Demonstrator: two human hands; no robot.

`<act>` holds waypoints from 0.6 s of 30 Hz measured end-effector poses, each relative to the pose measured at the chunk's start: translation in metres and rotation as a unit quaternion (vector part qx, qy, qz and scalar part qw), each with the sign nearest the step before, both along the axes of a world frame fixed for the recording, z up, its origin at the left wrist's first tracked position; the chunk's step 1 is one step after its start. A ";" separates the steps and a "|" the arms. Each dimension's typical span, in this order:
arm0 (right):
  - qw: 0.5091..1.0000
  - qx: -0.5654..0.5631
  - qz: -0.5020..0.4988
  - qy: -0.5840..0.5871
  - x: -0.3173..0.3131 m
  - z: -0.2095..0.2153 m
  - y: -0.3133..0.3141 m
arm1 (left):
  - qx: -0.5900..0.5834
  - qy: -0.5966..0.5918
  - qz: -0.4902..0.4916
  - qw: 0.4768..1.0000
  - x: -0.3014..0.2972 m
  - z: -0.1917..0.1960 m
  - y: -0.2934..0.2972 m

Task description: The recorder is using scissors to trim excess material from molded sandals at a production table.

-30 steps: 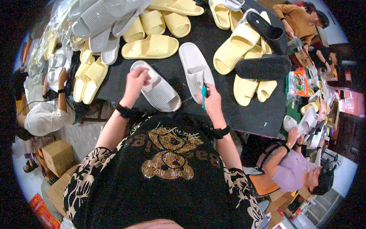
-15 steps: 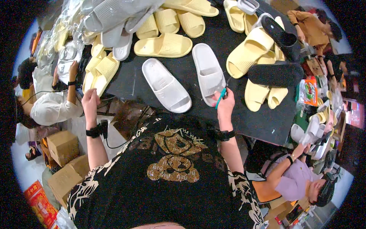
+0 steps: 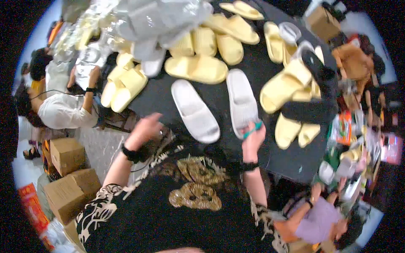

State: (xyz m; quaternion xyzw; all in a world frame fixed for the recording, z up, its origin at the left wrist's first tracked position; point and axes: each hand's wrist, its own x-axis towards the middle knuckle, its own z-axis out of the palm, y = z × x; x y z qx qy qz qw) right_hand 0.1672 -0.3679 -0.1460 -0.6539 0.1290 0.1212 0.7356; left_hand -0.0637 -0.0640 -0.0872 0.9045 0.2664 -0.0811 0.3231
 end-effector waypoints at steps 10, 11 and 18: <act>0.998 -0.009 -0.031 -0.057 -0.012 -0.005 -0.030 | -0.130 -0.025 -0.135 0.982 0.075 -0.029 -0.055; 0.998 -0.002 -0.026 -0.057 -0.010 -0.001 -0.033 | -0.115 -0.026 -0.138 0.983 0.079 -0.026 -0.058; 0.989 -0.014 -0.015 -0.147 0.005 0.063 -0.015 | 0.145 -0.061 -0.228 0.961 0.097 0.039 -0.050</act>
